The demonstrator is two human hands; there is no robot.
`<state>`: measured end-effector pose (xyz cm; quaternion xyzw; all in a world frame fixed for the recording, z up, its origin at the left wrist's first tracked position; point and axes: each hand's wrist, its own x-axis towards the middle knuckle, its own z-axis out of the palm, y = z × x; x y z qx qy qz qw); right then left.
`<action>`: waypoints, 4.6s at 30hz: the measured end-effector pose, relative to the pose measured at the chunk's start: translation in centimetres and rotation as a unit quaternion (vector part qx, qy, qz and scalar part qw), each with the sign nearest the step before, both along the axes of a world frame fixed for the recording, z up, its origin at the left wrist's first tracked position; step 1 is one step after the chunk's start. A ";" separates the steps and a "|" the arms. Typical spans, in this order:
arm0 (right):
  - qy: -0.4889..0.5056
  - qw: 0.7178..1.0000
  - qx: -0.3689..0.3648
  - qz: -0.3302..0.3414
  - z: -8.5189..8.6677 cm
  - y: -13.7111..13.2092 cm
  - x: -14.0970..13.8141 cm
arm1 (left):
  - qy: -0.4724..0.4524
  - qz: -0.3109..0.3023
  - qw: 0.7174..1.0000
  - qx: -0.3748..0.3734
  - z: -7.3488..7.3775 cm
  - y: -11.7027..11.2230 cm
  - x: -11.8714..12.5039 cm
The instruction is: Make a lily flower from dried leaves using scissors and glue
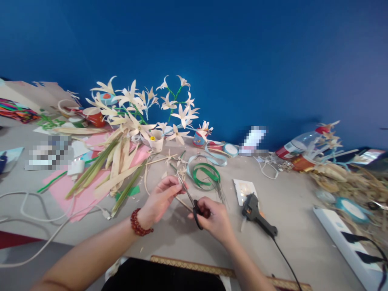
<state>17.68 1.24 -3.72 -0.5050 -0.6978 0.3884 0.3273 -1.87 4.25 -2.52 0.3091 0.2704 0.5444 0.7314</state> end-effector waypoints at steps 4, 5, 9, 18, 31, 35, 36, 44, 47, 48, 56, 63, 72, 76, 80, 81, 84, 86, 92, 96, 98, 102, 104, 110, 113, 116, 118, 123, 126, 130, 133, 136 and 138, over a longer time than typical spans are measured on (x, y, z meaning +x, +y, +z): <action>-0.003 1.000 0.005 0.004 0.0 0.1 0.1 | -0.007 -0.004 1.000 0.002 -0.1 0.0 0.0; -0.003 1.000 0.005 0.005 0.0 0.1 0.1 | -0.008 -0.004 1.000 0.004 -0.1 0.1 0.0; -0.002 1.000 0.000 0.008 -0.2 0.2 0.2 | -0.004 -0.005 1.000 0.009 -0.2 0.1 0.0; -0.002 1.000 -0.014 0.014 -0.3 0.2 0.4 | 0.006 -0.011 1.000 0.021 -0.1 0.2 0.0; 0.012 0.999 -0.036 0.015 -0.1 0.3 0.6 | 0.021 -0.019 0.999 0.034 -0.2 0.3 -0.1; 0.050 0.995 -0.084 0.019 -0.4 0.3 0.8 | 0.041 -0.025 0.998 0.039 0.2 0.2 -0.2; 0.071 0.992 -0.102 0.026 -0.4 0.4 0.9 | 0.048 -0.026 0.998 0.041 0.3 0.2 -0.3; 0.228 0.931 -0.260 0.116 0.4 0.6 2.3 | 0.097 -0.075 0.989 0.077 1.0 0.7 -0.8; 0.247 0.918 -0.282 0.129 0.5 0.6 2.7 | 0.091 -0.100 0.987 0.087 0.9 0.7 -1.1; 0.251 0.915 -0.287 0.131 0.5 0.6 2.8 | 0.089 -0.106 0.987 0.087 0.9 0.7 -1.2; 0.249 0.894 -0.339 0.154 0.6 0.9 3.4 | 0.123 -0.149 0.976 0.099 1.2 1.0 -1.9; 0.248 0.882 -0.360 0.177 0.9 1.1 3.6 | 0.111 -0.193 0.971 0.086 1.8 1.2 -2.2; 0.230 0.883 -0.368 0.178 1.0 1.2 3.6 | 0.109 -0.213 0.968 0.077 1.8 1.5 -2.4; 0.220 0.884 -0.374 0.174 0.7 1.2 3.7 | 0.106 -0.226 0.965 0.075 1.8 1.6 -2.5; 0.208 0.893 -0.363 0.168 0.4 1.2 3.8 | 0.107 -0.225 0.966 0.071 1.9 1.6 -2.4; 0.206 0.897 -0.357 0.161 0.3 1.2 3.7 | 0.107 -0.226 0.965 0.072 2.0 1.6 -2.4; 0.207 0.917 -0.315 0.128 0.2 1.3 3.6 | 0.122 -0.221 0.964 0.082 1.9 1.8 -2.4; 0.185 0.938 -0.272 0.105 0.3 1.5 3.5 | 0.171 -0.180 0.965 0.089 1.7 2.1 -2.4; -0.186 0.981 -0.045 -0.019 1.3 1.6 3.1 | 0.481 0.032 0.857 0.185 1.2 3.5 -3.8; -0.340 0.939 0.023 -0.031 1.6 1.1 3.0 | 0.623 0.035 0.751 0.216 1.9 4.2 -5.3; -0.380 0.924 0.040 -0.030 1.6 0.9 3.0 | 0.686 0.015 0.693 0.221 2.2 4.6 -6.0; -0.425 0.904 0.018 -0.031 1.4 0.8 3.0 | 0.738 -0.012 0.634 0.229 2.2 5.5 -7.3; -0.430 0.902 0.000 -0.031 1.1 0.8 3.0 | 0.746 -0.017 0.623 0.233 1.9 5.8 -7.6; -0.419 0.908 0.000 -0.024 0.8 0.8 3.2 | 0.749 -0.043 0.594 0.291 0.7 5.1 -6.6; -0.414 0.910 0.002 -0.020 0.9 0.8 3.2 | 0.750 -0.032 0.591 0.297 0.4 5.0 -6.2; -0.411 0.911 0.002 -0.030 0.9 0.9 3.3 | 0.743 0.007 0.600 0.295 0.8 5.2 -6.9; -0.403 0.915 -0.003 -0.029 0.8 1.0 3.3 | 0.727 0.049 0.619 0.293 1.3 5.4 -8.0; -0.357 0.934 -0.015 0.006 0.7 1.3 3.6 | 0.723 0.036 0.601 0.339 2.6 4.0 -11.5; -0.325 0.945 -0.023 0.029 1.0 1.5 3.7 | 0.739 -0.057 0.546 0.391 2.0 2.2 -12.3; -0.303 0.952 -0.027 0.039 1.2 1.5 3.8 | 0.778 -0.072 0.468 0.412 -0.1 0.9 -11.9; -0.294 0.955 -0.024 0.038 1.0 1.6 4.0 | 0.788 -0.056 0.436 0.430 -1.0 1.0 -11.6; -0.276 0.961 -0.005 0.026 1.0 1.7 4.2 | 0.768 -0.009 0.432 0.472 -0.7 0.6 -11.3; -0.242 0.970 0.019 0.012 1.4 1.6 4.1 | 0.744 0.040 0.431 0.509 0.1 -0.3 -10.8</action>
